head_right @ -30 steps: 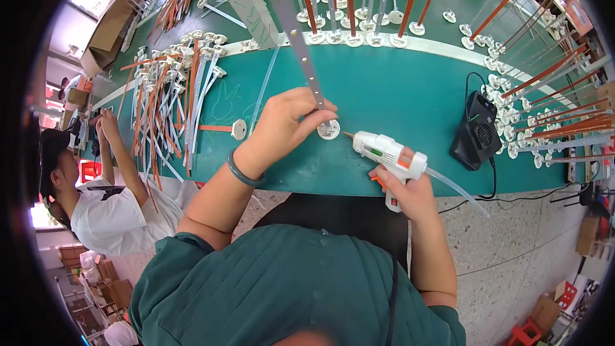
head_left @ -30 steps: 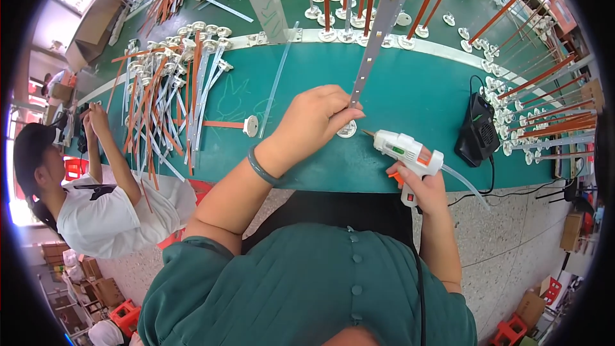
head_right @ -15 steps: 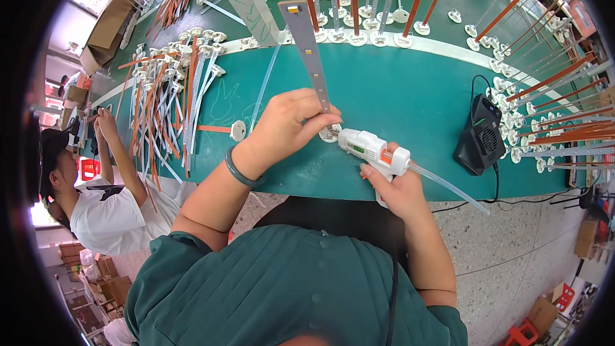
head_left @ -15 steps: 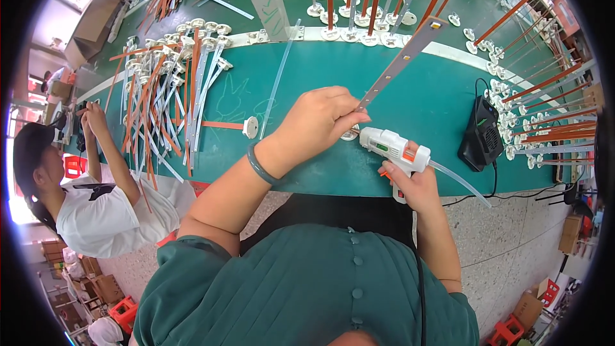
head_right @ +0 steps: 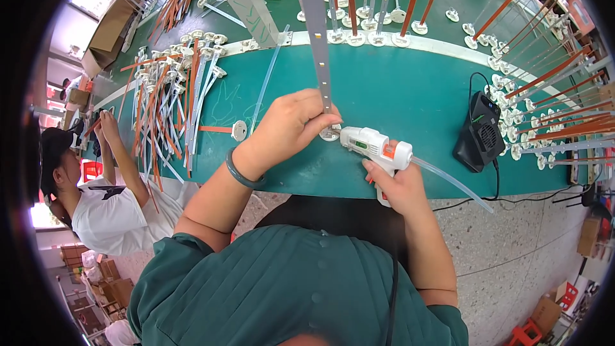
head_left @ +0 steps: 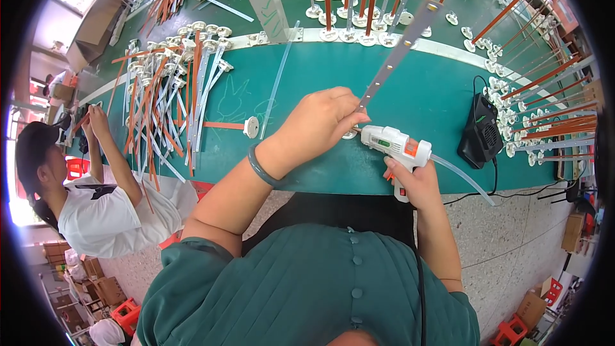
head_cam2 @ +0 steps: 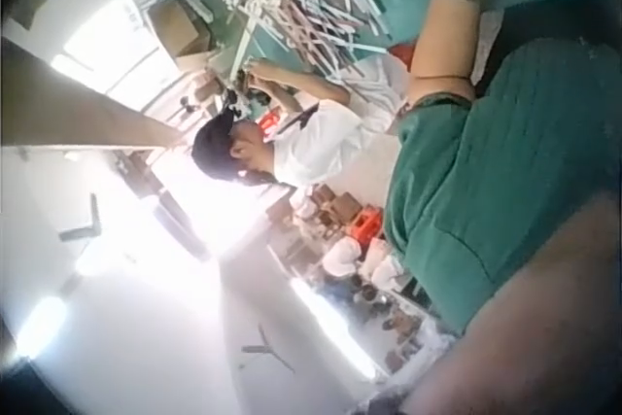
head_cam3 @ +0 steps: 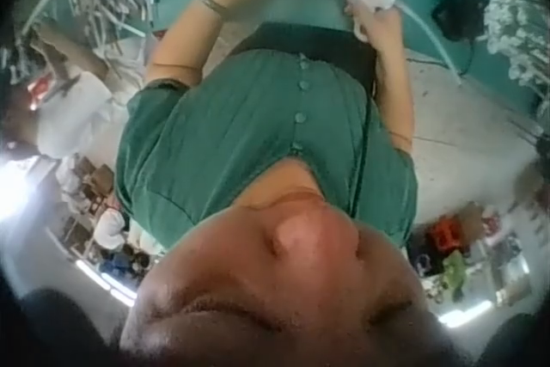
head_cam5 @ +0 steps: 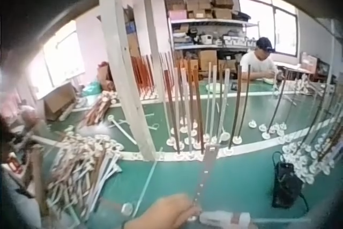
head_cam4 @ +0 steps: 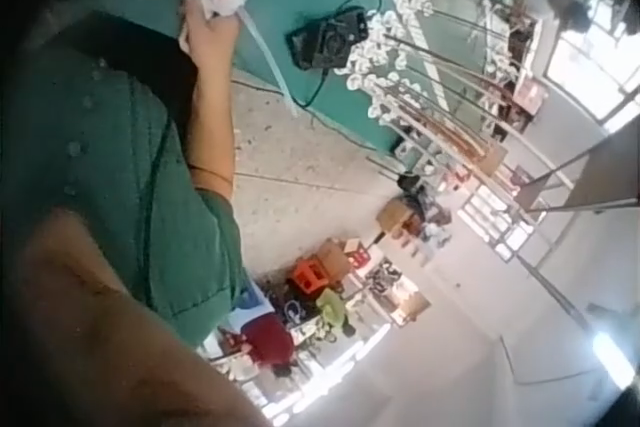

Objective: Using a hot glue gun to attach wooden sticks to small white plastic bases on a factory assembly line.

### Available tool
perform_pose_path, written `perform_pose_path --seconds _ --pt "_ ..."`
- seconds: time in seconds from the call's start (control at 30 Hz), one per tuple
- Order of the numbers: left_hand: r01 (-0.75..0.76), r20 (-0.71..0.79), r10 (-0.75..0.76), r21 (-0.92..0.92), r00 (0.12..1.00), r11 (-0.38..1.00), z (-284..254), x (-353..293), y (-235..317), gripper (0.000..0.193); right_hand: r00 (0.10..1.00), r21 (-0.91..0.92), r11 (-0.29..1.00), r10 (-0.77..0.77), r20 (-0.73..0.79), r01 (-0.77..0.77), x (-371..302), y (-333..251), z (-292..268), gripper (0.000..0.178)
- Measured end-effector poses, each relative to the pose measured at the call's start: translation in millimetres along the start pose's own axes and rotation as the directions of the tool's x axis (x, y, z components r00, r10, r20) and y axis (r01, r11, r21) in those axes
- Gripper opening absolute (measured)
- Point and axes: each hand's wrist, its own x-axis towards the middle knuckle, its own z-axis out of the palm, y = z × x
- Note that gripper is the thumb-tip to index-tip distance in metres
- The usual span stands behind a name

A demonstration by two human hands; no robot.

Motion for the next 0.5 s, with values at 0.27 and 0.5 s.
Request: perform_pose_path --seconds 0.27,0.5 --pt "0.029 0.088 -0.016 -0.145 0.996 0.989 -7 1 -8 0.01 0.998 0.066 0.997 -0.051 0.045 0.048 0 -1 -12 0.04" --pt "0.014 0.078 -0.002 -0.158 0.997 0.987 -2 3 -5 0.01 0.998 0.058 0.998 -0.039 0.04 0.037 3 0 -11 0.039"
